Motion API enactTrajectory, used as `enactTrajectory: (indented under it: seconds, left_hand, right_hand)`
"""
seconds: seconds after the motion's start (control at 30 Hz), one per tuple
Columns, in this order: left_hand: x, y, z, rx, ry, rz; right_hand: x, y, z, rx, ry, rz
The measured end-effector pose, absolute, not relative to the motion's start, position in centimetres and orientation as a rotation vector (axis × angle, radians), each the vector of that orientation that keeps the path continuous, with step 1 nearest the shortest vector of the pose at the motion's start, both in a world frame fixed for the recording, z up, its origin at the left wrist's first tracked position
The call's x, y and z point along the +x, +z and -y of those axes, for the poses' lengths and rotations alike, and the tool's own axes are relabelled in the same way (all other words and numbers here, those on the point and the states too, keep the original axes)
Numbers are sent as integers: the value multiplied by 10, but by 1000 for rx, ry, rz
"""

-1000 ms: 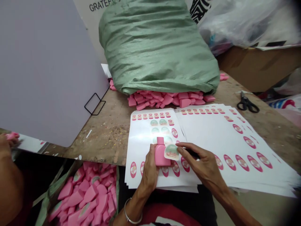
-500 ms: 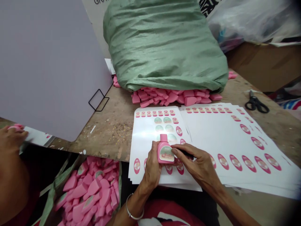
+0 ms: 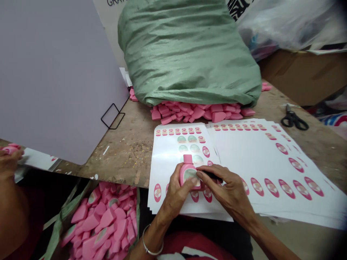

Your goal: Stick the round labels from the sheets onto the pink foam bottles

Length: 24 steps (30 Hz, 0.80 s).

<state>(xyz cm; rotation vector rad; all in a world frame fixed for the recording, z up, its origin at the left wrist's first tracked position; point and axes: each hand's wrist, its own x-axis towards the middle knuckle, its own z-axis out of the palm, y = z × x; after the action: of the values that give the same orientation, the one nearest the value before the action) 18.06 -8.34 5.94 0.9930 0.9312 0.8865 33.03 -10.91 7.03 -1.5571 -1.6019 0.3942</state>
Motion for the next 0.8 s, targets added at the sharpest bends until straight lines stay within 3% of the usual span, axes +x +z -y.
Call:
enactTrajectory:
  seconds: [0.2,0.4,0.53,0.63,0.8]
  left_hand:
    - [178,69,83,807,801,-719]
    - [182,84,89,794,684,-651]
    - [177,91,93,804,643,-619]
    - [156,83,80,833,729,-747]
    - [83,47,23,1116,1001,-1549]
  right_hand:
    - [339,72,102,-1758,339,1540]
    - [331,73,86,-1616,1060,1277]
    - [338,72,73,-1509,1155,1262]
    - [374,71,45,-1608,927,1446]
    - [456,63,-42,-2232,31,1629]
